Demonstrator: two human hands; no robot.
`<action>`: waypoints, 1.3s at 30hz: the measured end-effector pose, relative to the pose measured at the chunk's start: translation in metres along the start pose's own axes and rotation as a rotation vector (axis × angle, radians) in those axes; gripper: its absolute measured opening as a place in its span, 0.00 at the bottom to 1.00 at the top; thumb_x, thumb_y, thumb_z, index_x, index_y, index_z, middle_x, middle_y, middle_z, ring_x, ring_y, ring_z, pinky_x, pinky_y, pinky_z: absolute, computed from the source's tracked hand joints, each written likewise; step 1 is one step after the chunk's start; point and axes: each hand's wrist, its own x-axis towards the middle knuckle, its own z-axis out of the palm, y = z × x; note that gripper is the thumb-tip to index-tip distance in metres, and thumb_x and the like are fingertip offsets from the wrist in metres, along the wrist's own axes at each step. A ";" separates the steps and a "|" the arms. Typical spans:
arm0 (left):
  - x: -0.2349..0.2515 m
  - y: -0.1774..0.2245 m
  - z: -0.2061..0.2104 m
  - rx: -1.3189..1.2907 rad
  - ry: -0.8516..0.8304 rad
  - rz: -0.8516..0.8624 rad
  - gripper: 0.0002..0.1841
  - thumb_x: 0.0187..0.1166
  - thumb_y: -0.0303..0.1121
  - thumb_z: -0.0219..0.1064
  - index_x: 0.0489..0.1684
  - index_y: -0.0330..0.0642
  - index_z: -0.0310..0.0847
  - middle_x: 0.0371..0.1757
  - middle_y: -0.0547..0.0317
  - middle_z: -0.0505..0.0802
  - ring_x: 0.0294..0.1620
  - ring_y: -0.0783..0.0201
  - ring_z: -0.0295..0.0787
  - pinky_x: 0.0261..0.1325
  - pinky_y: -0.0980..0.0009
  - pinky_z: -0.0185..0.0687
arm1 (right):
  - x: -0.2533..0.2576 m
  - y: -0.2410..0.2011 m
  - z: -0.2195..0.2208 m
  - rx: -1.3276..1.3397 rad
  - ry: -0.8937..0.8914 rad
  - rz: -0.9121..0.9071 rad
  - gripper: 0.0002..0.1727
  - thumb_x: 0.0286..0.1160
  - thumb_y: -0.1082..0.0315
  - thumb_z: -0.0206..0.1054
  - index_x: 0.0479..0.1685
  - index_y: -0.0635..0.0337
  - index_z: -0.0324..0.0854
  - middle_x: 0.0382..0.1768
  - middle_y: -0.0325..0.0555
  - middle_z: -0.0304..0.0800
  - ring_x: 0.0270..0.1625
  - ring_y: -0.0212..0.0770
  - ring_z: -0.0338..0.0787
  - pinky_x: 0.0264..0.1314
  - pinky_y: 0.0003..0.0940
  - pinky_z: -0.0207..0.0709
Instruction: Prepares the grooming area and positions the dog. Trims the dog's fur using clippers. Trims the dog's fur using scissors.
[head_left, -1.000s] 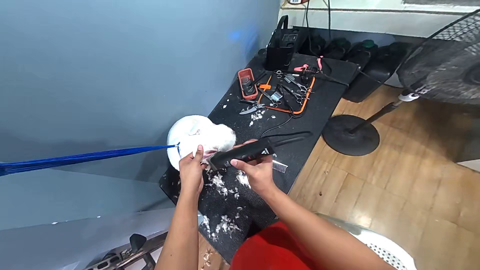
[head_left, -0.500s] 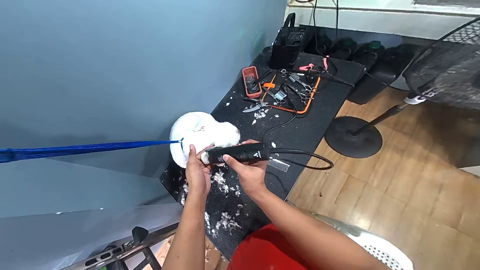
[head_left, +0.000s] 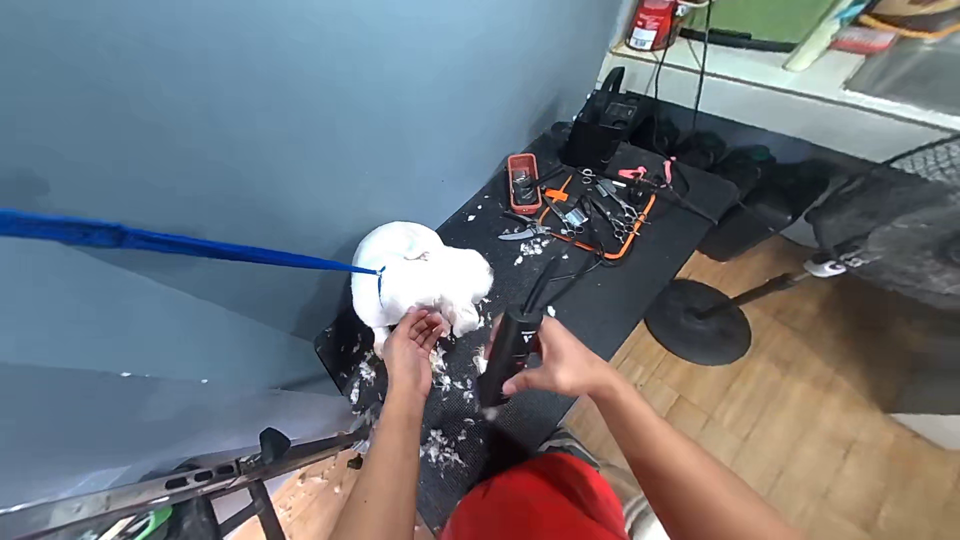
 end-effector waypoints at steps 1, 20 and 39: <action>0.002 -0.005 -0.002 0.070 0.027 -0.032 0.20 0.87 0.50 0.62 0.51 0.40 0.84 0.43 0.57 0.93 0.44 0.62 0.91 0.52 0.62 0.88 | -0.005 -0.001 -0.004 -0.058 0.038 -0.005 0.35 0.46 0.69 0.88 0.63 0.58 0.81 0.50 0.41 0.96 0.51 0.39 0.96 0.56 0.40 0.93; 0.006 -0.039 0.003 -0.379 -0.099 -0.322 0.26 0.79 0.50 0.70 0.72 0.47 0.79 0.59 0.49 0.91 0.53 0.54 0.91 0.56 0.56 0.87 | 0.103 -0.028 0.006 -0.407 0.286 -0.295 0.34 0.46 0.78 0.87 0.60 0.64 0.79 0.51 0.49 0.94 0.51 0.44 0.97 0.55 0.44 0.96; 0.006 -0.031 -0.016 -0.437 -0.093 -0.279 0.10 0.80 0.39 0.55 0.28 0.50 0.74 0.21 0.65 0.81 0.21 0.68 0.77 0.35 0.66 0.81 | 0.088 0.002 0.029 -0.708 -0.029 -0.217 0.27 0.52 0.66 0.85 0.57 0.59 0.84 0.50 0.40 0.94 0.54 0.33 0.93 0.62 0.38 0.90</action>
